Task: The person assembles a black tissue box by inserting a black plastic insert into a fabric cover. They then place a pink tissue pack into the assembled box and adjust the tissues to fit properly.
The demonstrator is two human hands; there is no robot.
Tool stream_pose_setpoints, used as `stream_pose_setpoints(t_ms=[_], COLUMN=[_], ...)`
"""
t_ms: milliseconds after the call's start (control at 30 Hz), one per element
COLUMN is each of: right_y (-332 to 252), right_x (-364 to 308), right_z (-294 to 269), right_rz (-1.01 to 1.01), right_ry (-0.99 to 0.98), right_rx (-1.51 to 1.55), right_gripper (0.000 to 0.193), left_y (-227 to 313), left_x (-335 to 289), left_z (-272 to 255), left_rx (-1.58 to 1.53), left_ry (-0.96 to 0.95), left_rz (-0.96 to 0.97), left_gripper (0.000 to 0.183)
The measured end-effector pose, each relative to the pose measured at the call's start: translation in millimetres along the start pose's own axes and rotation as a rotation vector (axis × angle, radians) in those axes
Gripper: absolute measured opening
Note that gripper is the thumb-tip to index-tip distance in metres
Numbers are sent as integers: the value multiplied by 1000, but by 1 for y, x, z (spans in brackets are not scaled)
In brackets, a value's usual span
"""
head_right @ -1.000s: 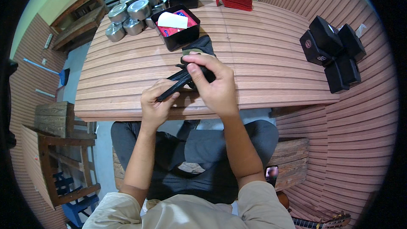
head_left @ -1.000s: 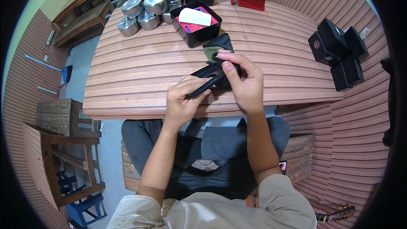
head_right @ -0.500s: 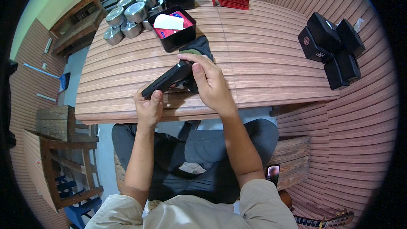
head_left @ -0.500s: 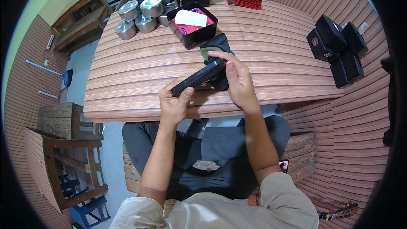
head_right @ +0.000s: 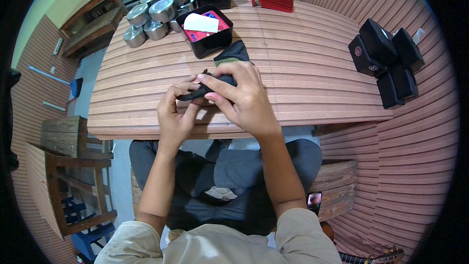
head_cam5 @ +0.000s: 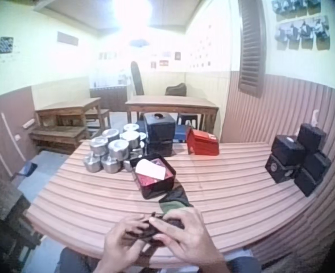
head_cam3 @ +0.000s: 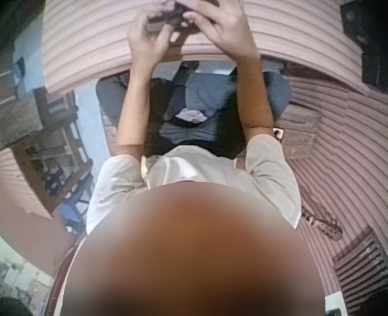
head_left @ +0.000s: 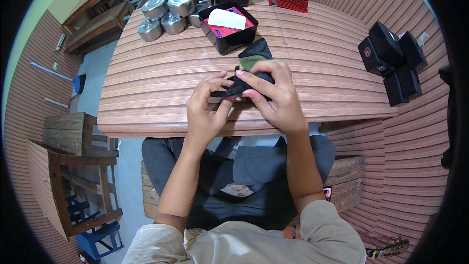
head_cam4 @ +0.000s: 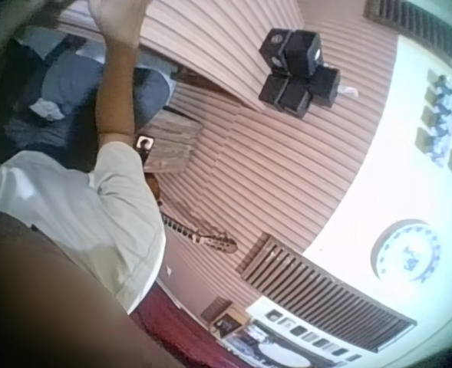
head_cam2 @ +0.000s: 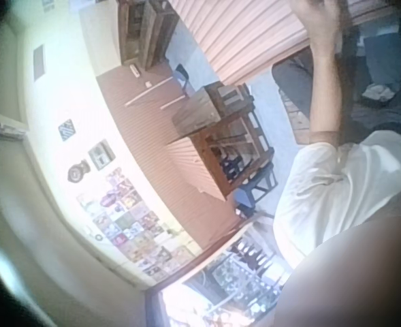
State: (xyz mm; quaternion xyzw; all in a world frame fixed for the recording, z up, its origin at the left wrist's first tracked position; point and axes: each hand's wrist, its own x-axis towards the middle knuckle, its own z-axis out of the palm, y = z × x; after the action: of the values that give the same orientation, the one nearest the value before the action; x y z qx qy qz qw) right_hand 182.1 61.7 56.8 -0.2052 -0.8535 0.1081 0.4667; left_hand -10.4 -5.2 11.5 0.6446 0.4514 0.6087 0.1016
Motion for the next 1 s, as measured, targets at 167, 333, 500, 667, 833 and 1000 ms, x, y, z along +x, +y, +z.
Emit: stream_pose_setpoints(t_ms=[167,333,500,667,833,1000], right_y=[6,3,-29,-17,-9,-6], right_x=[-4,0,-9,-6,-11,-11], right_z=[12,19,44,44,46,47], right_rz=[29,-46,-49,-100,-74,-71], right_ry=[184,99,-47,-26,23,81], right_rx=[-17,2,25,-53,-58,-78], right_gripper=[37,34,30,20,23,28], left_y=[9,-1,-13,-16,-18,-12], left_x=[-10,-10,-14,-17,-16,-13], left_z=[-4,3,-6,-3,-2,-7], left_rx=[24,-15,1,-110,-146,-52], left_ry=[-110,-45,-70,-13,-36,-125], left_rz=[-315,-145,-215,-143,-190,-254], left_gripper=[15,15,7,3,2,6])
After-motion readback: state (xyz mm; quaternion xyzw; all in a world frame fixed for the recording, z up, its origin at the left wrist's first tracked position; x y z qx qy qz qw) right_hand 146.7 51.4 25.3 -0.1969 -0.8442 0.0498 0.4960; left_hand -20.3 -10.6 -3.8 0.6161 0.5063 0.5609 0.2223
